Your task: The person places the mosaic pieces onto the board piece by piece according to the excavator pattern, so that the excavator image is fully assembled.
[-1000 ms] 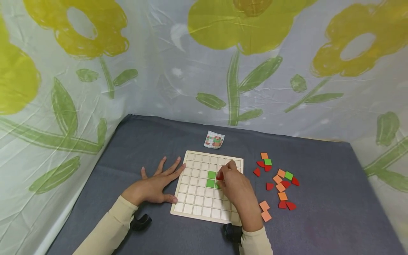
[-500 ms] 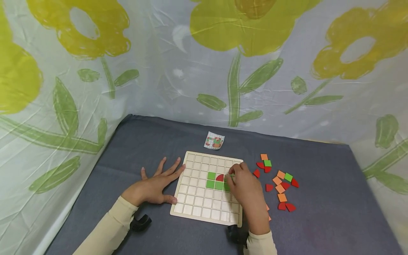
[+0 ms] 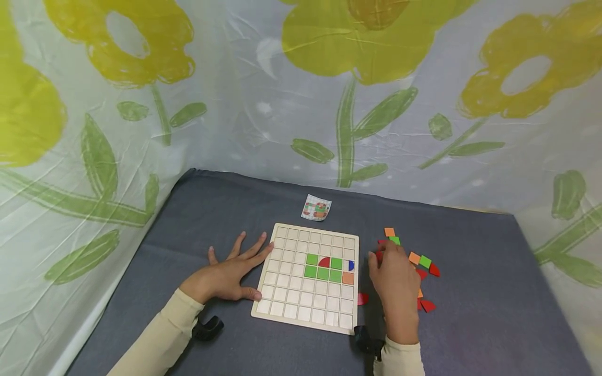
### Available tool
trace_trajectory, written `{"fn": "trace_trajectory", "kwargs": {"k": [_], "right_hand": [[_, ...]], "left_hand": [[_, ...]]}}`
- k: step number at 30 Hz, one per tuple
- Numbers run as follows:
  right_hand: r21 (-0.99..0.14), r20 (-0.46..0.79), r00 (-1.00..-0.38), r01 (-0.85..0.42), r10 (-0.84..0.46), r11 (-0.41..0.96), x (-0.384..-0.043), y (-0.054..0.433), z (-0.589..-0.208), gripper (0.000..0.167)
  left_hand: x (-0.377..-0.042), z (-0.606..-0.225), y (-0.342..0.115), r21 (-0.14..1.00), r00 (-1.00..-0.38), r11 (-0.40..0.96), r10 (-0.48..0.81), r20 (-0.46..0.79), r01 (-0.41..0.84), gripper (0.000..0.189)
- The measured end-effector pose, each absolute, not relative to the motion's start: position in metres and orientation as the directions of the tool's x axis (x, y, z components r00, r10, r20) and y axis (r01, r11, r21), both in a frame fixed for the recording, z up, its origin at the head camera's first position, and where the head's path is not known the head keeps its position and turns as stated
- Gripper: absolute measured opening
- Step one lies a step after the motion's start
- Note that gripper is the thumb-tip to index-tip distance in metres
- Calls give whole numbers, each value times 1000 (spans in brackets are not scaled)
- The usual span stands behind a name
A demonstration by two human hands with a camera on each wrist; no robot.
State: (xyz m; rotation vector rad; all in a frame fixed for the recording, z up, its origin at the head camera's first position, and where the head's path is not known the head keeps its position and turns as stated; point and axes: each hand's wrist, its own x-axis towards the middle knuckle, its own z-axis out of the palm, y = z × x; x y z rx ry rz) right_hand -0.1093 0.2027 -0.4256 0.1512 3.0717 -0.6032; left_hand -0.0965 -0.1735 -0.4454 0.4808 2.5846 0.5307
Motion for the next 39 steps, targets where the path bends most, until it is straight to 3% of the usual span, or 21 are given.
{"fn": "trace_trajectory", "kwargs": {"k": [12,39], "right_hand": [[-315,-138,-982,165,128,935,-114,212,-428,48],[-347,-113,-991,103,68,932,-117,204,-435,34]], "left_hand": [[-96,-443,-173,439,-834,867,413,-366,237,115],[-96,-443,-173,450,-827,861,422,-372,237,115]]}}
